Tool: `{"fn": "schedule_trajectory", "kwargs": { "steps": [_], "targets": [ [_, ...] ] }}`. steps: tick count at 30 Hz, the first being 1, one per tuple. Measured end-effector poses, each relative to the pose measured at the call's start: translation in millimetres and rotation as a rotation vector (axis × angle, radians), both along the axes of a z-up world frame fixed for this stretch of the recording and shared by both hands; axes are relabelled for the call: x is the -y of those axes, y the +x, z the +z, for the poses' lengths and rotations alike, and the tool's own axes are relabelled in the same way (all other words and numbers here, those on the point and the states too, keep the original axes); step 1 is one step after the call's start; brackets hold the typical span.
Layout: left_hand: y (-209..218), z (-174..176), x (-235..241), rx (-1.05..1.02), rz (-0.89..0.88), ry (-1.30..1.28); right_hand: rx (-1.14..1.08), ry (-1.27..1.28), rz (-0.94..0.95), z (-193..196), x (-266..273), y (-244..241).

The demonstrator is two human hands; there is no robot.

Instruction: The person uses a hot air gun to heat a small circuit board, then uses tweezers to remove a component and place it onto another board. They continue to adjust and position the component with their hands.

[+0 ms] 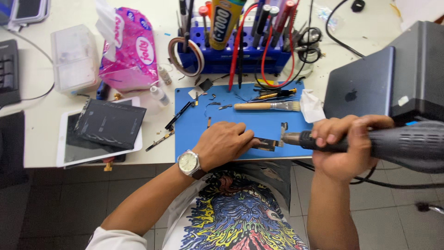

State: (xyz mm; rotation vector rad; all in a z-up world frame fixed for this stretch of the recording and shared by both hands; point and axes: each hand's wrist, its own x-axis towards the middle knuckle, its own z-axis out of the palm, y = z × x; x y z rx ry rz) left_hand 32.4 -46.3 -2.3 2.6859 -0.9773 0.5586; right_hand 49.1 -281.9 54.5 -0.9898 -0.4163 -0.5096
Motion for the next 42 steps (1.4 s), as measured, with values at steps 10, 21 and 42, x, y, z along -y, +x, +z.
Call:
{"fn": "schedule_trajectory", "kwargs": {
  "steps": [10,21,42],
  "targets": [
    [12.0,12.7,-17.0,0.264,-0.036,0.165,-0.144,-0.011,-0.124,1.6,24.9,-10.8],
    [9.7,58.9,-24.7,-0.106,0.008,-0.196,-0.114,0.059,-0.148,3.9,25.2,-10.1],
    [-2.6,69.0,0.5,-0.777,0.114,-0.611,0.212,0.011,-0.132,30.0,-33.5,14.9]
  ]
}}
